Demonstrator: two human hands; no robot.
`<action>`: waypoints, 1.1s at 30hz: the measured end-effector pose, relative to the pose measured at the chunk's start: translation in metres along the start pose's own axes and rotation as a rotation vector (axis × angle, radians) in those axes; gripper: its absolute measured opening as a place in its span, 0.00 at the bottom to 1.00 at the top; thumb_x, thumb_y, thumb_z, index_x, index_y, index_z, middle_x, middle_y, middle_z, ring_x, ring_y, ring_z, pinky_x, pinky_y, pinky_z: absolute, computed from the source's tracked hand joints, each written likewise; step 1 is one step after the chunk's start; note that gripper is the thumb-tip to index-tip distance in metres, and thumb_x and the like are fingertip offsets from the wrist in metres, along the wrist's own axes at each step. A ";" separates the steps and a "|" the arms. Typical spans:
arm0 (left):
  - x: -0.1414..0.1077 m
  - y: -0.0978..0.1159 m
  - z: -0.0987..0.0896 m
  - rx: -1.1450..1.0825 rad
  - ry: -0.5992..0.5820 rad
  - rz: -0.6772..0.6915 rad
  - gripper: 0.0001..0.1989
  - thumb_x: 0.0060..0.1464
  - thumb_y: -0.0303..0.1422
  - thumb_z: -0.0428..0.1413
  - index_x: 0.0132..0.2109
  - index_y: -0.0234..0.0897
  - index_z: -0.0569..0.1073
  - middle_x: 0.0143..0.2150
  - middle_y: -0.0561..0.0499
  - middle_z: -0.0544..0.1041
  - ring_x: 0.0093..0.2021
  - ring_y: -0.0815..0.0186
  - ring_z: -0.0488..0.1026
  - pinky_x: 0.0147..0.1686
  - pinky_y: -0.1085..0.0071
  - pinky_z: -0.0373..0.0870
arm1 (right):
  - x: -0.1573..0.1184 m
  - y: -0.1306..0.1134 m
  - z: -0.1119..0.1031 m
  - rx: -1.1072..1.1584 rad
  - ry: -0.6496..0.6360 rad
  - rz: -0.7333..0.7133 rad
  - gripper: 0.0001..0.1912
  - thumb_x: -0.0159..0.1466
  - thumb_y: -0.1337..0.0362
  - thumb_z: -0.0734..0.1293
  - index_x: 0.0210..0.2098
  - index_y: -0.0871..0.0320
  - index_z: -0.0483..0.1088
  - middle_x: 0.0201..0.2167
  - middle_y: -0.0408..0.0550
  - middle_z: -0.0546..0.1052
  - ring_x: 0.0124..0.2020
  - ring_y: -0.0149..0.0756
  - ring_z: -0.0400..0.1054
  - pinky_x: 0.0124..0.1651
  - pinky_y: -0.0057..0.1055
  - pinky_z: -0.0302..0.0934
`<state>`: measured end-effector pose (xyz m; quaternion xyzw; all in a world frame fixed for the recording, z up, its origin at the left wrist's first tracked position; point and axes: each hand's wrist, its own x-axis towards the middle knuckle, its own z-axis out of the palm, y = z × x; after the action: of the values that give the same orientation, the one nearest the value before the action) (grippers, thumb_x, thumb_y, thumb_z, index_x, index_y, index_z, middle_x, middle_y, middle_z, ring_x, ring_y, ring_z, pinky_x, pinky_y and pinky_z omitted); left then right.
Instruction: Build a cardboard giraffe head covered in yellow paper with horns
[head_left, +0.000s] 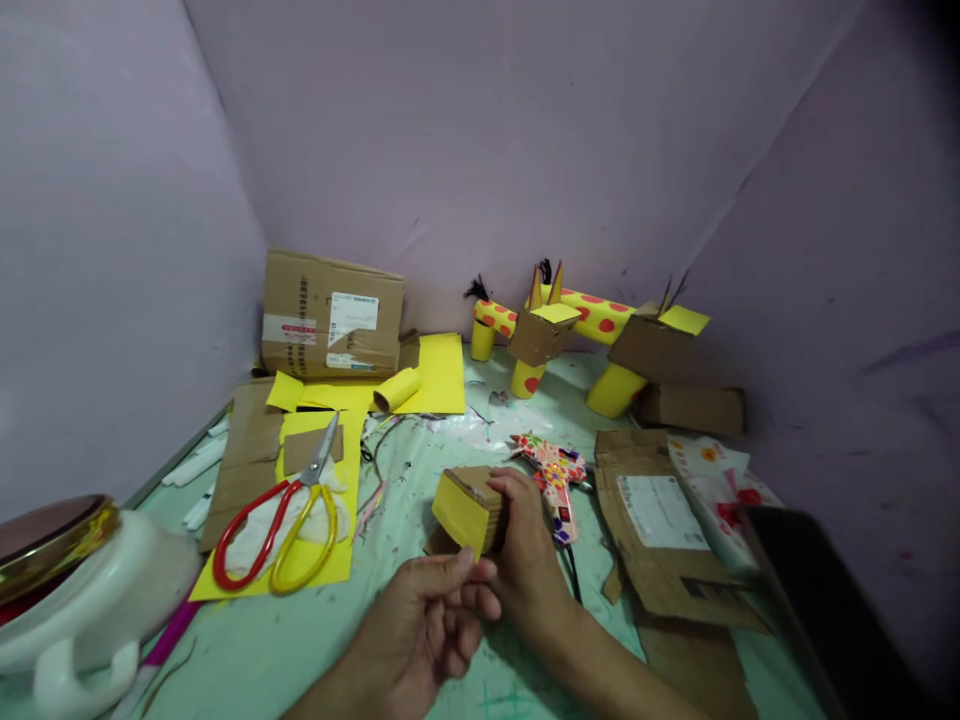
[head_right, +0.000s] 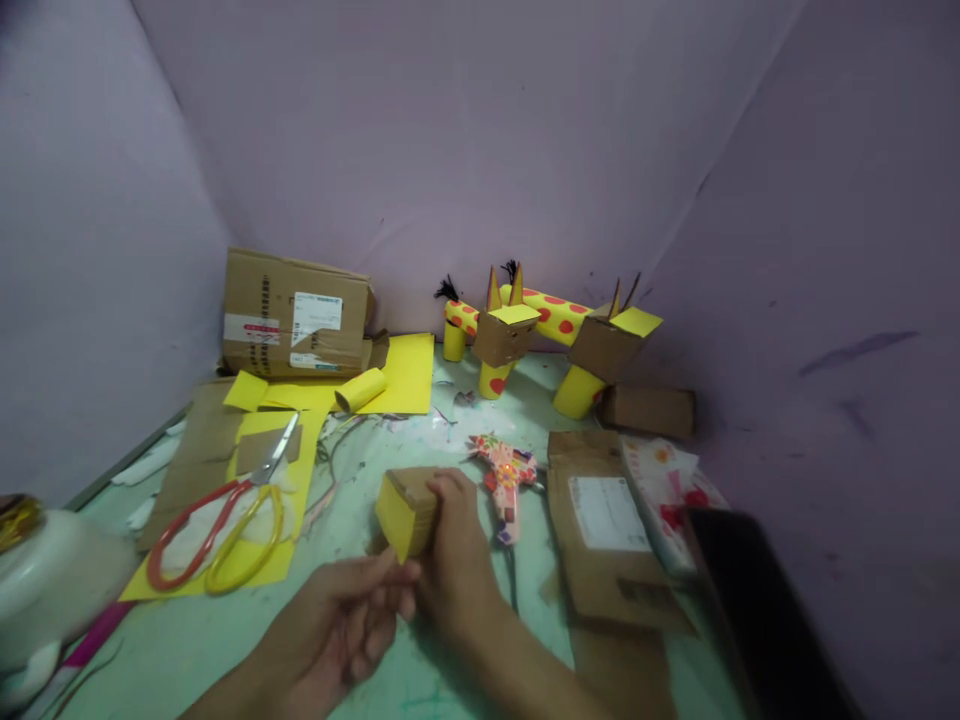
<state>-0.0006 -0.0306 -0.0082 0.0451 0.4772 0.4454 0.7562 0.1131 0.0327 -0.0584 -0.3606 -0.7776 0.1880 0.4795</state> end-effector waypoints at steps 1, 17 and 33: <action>-0.001 0.000 0.001 -0.037 0.031 -0.032 0.07 0.47 0.30 0.58 0.29 0.27 0.75 0.18 0.50 0.74 0.09 0.78 0.61 0.07 0.84 0.49 | 0.000 0.000 0.000 -0.017 0.002 -0.025 0.31 0.50 0.69 0.65 0.52 0.54 0.51 0.50 0.55 0.61 0.51 0.48 0.59 0.51 0.47 0.58; -0.010 0.023 0.000 -0.111 0.114 -0.029 0.18 0.49 0.25 0.46 0.14 0.29 0.67 0.08 0.55 0.60 0.05 0.79 0.50 0.07 0.83 0.41 | 0.004 -0.001 -0.004 -0.053 0.039 -0.081 0.30 0.49 0.78 0.62 0.49 0.54 0.53 0.49 0.56 0.61 0.52 0.46 0.60 0.52 0.47 0.59; -0.014 0.037 -0.002 -0.077 0.166 0.030 0.16 0.45 0.25 0.47 0.13 0.30 0.67 0.07 0.55 0.59 0.05 0.79 0.50 0.06 0.83 0.42 | 0.006 0.002 -0.008 -0.098 -0.009 -0.131 0.35 0.47 0.83 0.59 0.51 0.51 0.52 0.52 0.55 0.60 0.55 0.45 0.59 0.54 0.48 0.58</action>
<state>-0.0276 -0.0192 0.0180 -0.0139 0.5203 0.4769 0.7083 0.1191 0.0379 -0.0525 -0.3312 -0.8100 0.1196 0.4690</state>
